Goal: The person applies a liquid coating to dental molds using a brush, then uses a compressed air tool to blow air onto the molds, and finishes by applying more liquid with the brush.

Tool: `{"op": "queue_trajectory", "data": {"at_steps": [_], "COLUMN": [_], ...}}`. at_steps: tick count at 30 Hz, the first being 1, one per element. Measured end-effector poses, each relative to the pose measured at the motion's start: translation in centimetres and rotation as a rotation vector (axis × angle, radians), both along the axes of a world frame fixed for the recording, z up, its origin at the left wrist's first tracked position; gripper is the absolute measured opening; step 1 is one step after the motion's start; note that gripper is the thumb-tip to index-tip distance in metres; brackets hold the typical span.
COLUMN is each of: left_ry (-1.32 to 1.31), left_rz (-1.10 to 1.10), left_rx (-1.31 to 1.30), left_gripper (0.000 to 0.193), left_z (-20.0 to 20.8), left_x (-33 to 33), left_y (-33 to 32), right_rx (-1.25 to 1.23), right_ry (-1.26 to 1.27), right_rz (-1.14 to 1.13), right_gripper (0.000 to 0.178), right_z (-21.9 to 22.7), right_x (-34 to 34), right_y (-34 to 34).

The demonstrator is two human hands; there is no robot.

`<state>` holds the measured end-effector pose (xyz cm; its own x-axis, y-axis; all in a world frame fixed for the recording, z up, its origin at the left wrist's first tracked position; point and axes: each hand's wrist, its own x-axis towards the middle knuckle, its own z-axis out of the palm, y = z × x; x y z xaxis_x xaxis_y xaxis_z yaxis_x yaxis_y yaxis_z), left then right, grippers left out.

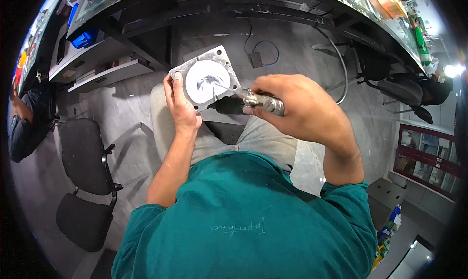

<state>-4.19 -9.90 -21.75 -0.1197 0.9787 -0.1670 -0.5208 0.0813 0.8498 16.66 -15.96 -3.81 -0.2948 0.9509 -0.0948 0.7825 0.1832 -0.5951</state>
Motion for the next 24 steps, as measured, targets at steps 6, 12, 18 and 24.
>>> {"op": "queue_trajectory", "data": {"at_steps": [6,12,18,24], "left_ry": [0.011,0.042,0.053,0.081], "left_rz": [-0.034,-0.042,-0.071,-0.084], "left_rx": [-0.011,0.008,0.002,0.028], "left_gripper": [0.032,0.037,0.040,0.043], "left_z": [0.9,0.8,1.2,0.7], "left_x": [-0.1,-0.2,-0.2,-0.2], "left_y": [0.0,0.3,0.2,0.4], "right_rx": [-0.073,-0.074,-0.029,-0.053], "right_ry": [-0.082,-0.063,-0.021,-0.055], "right_rz": [0.007,-0.005,-0.034,0.004], "right_gripper": [0.027,0.027,0.027,0.028], "right_z": [0.5,0.8,0.6,0.8], "right_x": [0.8,0.9,1.1,1.5], "right_y": [-0.7,-0.5,-0.5,-0.3]}}
